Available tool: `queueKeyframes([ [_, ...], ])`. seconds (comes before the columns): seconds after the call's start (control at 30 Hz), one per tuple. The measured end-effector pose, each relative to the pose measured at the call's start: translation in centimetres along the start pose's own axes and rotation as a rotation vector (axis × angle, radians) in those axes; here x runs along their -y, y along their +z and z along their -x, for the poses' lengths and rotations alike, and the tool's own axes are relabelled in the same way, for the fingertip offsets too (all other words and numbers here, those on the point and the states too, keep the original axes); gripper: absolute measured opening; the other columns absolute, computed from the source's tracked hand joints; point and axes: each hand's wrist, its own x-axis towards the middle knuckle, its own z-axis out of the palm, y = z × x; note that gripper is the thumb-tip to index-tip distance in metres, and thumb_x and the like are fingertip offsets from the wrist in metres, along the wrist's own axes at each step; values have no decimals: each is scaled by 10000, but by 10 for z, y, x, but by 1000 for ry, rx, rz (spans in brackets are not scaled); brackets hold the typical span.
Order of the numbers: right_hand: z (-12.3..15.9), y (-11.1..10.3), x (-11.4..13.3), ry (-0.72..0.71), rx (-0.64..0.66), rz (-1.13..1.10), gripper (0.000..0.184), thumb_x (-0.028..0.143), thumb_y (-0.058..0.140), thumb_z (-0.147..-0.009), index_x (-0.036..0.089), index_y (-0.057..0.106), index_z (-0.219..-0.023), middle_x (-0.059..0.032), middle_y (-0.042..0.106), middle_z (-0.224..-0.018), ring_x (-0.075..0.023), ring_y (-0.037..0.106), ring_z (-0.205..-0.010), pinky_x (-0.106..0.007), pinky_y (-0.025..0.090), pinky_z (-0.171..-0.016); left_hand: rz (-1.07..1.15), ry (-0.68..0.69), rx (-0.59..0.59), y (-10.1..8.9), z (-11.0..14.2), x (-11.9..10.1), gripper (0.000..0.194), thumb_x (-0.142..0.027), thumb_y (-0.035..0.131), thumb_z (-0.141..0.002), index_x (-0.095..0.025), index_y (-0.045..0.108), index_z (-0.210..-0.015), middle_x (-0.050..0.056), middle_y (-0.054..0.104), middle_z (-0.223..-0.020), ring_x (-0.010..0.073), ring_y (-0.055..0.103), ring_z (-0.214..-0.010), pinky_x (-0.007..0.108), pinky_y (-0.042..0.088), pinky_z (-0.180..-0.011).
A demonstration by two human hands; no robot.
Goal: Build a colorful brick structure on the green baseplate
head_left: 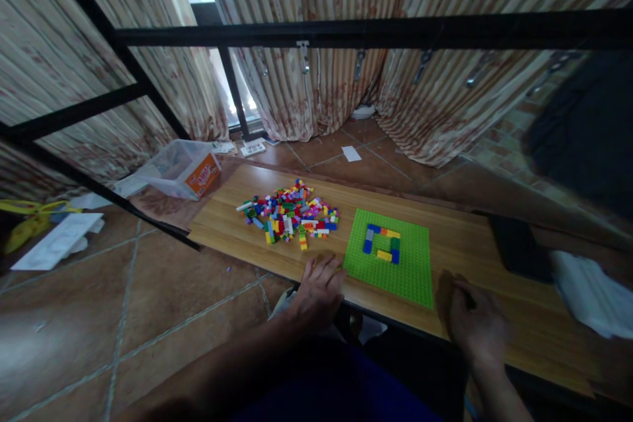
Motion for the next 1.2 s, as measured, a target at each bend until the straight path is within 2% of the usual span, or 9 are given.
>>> queueKeyframes([
  [0.17, -1, -2, 6, 45, 48, 8, 421, 427, 410, -865, 144, 712, -947, -158, 680, -963, -274, 612, -862, -392, 464, -740, 49, 17, -53, 1, -2, 3, 450, -195, 503, -881, -141, 525, -1327, 161, 524, -1423, 299, 440, -1353, 580, 313, -1132],
  [0.43, -14, -4, 7, 175, 179, -30, 434, 465, 419, -842, 169, 717, -951, -151, 699, -1011, -269, 628, -852, -410, 472, -778, 79, 23, 4, -2, -38, -7, 520, -332, 597, -876, -153, 514, -1358, 165, 509, -1426, 312, 473, -1296, 528, 344, -1117],
  [0.5, -19, -5, 18, 183, 224, -58, 419, 461, 432, -835, 174, 716, -947, -144, 707, -1016, -263, 634, -840, -412, 474, -785, 73, 43, 3, 0, -50, -12, 538, -363, 601, -876, -167, 509, -1368, 169, 477, -1451, 321, 448, -1314, 536, 337, -1114],
  [0.6, -22, 0, 48, 97, 248, -161, 419, 454, 422, -852, 168, 707, -967, -141, 708, -1013, -254, 640, -869, -401, 479, -809, 45, 77, -2, 2, -65, -18, 561, -387, 589, -883, -196, 482, -1399, 176, 405, -1502, 346, 381, -1363, 579, 309, -1107],
  [0.67, -22, 8, 71, 29, 245, -240, 429, 465, 417, -866, 163, 702, -973, -145, 704, -1006, -247, 639, -883, -394, 481, -829, 17, 83, 0, 4, -73, -21, 574, -402, 581, -887, -220, 463, -1418, 175, 352, -1536, 362, 338, -1391, 618, 280, -1103],
  [0.8, -21, 27, 104, 27, 206, -315, 456, 508, 434, -879, 153, 699, -988, -146, 695, -990, -242, 628, -883, -384, 479, -834, -34, 86, 5, 12, -83, -23, 560, -444, 549, -902, -233, 466, -1413, 166, 319, -1557, 361, 307, -1411, 652, 242, -1109],
  [1.0, -18, 41, 113, 64, 186, -242, 495, 559, 493, -857, 137, 683, -1034, -152, 686, -986, -265, 609, -902, -406, 458, -851, -49, 65, 17, 22, -85, -22, 551, -455, 514, -919, -223, 463, -1416, 164, 328, -1558, 347, 316, -1413, 668, 234, -1113],
  [1.2, -13, 44, 113, 61, 168, -206, 480, 551, 496, -865, 142, 666, -1049, -141, 681, -964, -271, 590, -938, -416, 428, -883, -61, 86, 37, 20, -89, -22, 528, -441, 489, -936, -202, 471, -1406, 166, 369, -1539, 320, 342, -1406, 646, 229, -1134],
])
